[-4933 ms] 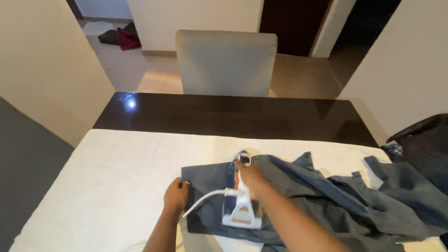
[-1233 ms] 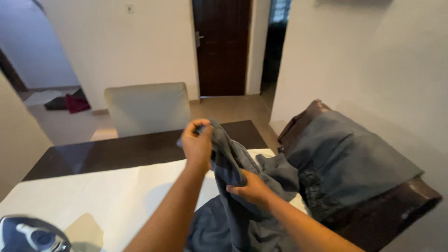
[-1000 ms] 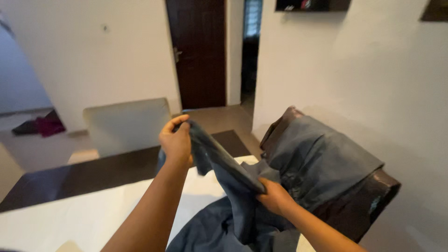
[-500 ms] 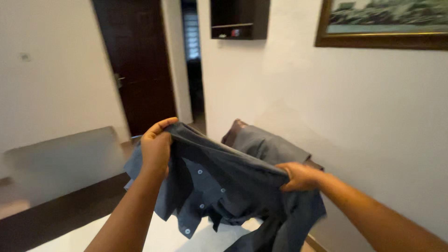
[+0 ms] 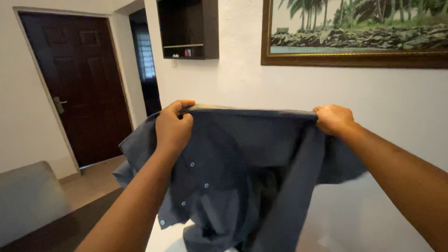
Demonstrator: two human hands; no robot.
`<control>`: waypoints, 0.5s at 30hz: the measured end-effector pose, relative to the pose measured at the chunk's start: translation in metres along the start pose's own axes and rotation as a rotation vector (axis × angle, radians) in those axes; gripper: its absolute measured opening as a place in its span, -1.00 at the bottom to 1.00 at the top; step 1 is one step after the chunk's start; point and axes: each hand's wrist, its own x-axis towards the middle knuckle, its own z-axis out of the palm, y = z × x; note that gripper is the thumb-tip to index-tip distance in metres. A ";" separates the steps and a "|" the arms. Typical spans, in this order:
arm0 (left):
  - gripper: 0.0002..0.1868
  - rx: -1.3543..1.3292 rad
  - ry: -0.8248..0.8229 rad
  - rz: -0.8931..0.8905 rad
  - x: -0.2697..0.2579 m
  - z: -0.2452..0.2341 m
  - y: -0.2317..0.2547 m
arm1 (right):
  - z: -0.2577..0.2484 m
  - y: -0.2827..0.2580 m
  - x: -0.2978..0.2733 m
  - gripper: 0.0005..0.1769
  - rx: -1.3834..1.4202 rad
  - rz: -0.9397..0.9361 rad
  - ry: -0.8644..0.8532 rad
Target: The person irons a grey shirt on a table, then retrieves a maroon shirt from a laundry basket and irons it. The person uses an iron to smooth both shirts, adjusting their positions on the table as needed.
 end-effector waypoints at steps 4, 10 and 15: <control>-0.59 0.091 -0.046 0.120 0.033 0.050 -0.051 | 0.042 0.021 0.076 -0.64 0.061 0.247 -0.231; -0.53 0.178 -0.067 0.025 0.097 0.135 -0.122 | 0.165 0.042 0.289 -0.42 1.147 0.603 -0.712; -0.48 0.346 -0.084 -0.162 0.152 0.199 -0.184 | 0.249 -0.015 0.466 -0.52 1.607 0.585 -0.716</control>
